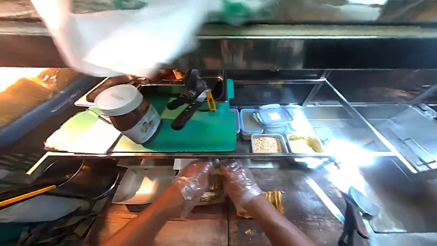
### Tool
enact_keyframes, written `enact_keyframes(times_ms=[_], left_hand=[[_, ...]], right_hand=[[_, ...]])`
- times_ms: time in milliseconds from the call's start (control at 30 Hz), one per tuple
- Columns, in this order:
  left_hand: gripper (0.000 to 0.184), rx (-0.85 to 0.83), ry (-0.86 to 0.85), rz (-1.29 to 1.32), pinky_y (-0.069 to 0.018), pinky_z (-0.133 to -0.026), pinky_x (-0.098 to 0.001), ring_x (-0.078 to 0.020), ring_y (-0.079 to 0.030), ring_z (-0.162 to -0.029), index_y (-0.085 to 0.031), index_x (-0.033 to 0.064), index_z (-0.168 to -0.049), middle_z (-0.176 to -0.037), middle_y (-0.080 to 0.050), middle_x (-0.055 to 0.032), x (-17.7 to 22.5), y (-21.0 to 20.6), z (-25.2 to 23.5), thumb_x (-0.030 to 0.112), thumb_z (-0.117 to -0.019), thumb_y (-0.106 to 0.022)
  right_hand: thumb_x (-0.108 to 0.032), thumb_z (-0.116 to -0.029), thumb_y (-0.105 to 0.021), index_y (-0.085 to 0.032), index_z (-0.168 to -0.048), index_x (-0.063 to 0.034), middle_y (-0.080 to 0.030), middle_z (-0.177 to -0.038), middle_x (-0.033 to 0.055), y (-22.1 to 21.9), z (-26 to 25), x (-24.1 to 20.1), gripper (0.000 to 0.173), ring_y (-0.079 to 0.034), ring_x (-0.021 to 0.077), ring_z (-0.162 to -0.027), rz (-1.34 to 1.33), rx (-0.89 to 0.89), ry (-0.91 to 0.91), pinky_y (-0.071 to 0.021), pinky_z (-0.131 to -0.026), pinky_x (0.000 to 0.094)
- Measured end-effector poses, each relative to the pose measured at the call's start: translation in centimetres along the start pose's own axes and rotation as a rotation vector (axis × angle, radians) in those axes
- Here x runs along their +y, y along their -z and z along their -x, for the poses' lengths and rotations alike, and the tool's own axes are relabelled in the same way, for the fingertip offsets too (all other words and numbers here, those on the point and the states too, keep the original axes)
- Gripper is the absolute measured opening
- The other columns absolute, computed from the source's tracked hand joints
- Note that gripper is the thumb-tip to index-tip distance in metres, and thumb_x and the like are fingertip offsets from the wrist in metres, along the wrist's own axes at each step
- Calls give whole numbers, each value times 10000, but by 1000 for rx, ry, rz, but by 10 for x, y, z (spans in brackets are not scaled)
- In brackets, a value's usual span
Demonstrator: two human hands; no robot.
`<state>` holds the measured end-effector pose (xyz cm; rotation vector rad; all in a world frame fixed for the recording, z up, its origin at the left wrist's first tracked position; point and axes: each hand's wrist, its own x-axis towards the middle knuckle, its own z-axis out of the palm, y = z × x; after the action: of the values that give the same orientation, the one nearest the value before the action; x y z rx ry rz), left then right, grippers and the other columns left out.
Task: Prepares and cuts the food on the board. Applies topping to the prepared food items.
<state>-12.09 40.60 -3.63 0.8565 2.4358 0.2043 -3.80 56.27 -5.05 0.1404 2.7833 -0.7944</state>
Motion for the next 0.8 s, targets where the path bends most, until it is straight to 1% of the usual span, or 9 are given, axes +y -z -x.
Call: enact_keyframes(times_ms=[67,133,233,300,433,567,633,733,800], left_hand=[[462,105,102,-83,-488,-1025,-580,-380,-633,-1210,-624,124,-1372,-1281,-674,-180,-39,-5,-1,428,-1050,-491],[440,258,88,-108,-444,-1085,-562,-367,-599,-1266,-635,116,-1375,-1330,-658,-168,-77,-42,-17,380,-1070,-459],[474,314,10,-108,-328,-1203,-531,-345,-458,-1426,-530,127,-1494,-1506,-531,-148,-115,-96,-43,243,-1037,-482],[521,266,70,-105,-296,-1211,-552,-363,-416,-1451,-498,149,-1519,-1532,-498,-157,-109,-97,-47,256,-1010,-482],[521,168,183,-70,-289,-1184,-622,-397,-428,-1430,-489,170,-1522,-1534,-490,-165,-86,-82,-48,363,-1038,-468],[492,155,180,-16,-341,-1173,-577,-343,-482,-1401,-524,145,-1487,-1487,-546,-136,-75,-74,-50,340,-1037,-494],[499,208,140,-22,-311,-1202,-537,-328,-472,-1411,-560,142,-1461,-1480,-556,-130,-74,-80,-48,367,-1017,-524],[463,229,147,-72,-277,-1220,-525,-358,-438,-1432,-572,73,-1438,-1491,-531,-183,-70,-84,-48,292,-1034,-515],[483,333,122,-37,-293,-1205,-559,-403,-430,-1432,-546,33,-1455,-1499,-508,-233,-66,-87,-42,281,-1042,-510]], right_hand=[[-203,-1032,-536,-691,-1299,-83,-678,-1314,174,-33,-40,-23,331,-604,337,-1286,-65,196,42,-455,-1105,527],[-236,-1024,-568,-709,-1266,-116,-692,-1285,158,-76,-75,-19,305,-625,321,-1256,-73,304,87,-485,-1079,521],[-108,-1012,-522,-525,-1505,-186,-533,-1484,220,-118,-89,3,499,-543,391,-1347,74,61,41,-469,-1092,570],[-84,-992,-520,-475,-1546,-217,-485,-1518,244,-124,-86,10,571,-550,397,-1341,73,43,-73,-490,-1084,544],[-150,-1023,-521,-631,-1374,-129,-624,-1388,168,-116,-91,-1,369,-592,337,-1297,-52,67,-283,-480,-1098,531],[-140,-1019,-539,-632,-1382,-140,-629,-1384,161,-112,-92,-9,374,-606,341,-1278,-34,24,-213,-492,-1079,534],[-137,-1017,-551,-596,-1425,-139,-609,-1411,163,-111,-92,-12,410,-600,338,-1287,-46,25,-234,-492,-1079,529],[-139,-1015,-551,-528,-1494,-173,-569,-1465,148,-112,-89,-7,481,-590,323,-1306,-46,59,-174,-511,-1063,520],[-105,-1022,-523,-506,-1522,-189,-533,-1513,126,-100,-60,-1,507,-536,266,-1376,-103,149,-40,-469,-1128,455]])
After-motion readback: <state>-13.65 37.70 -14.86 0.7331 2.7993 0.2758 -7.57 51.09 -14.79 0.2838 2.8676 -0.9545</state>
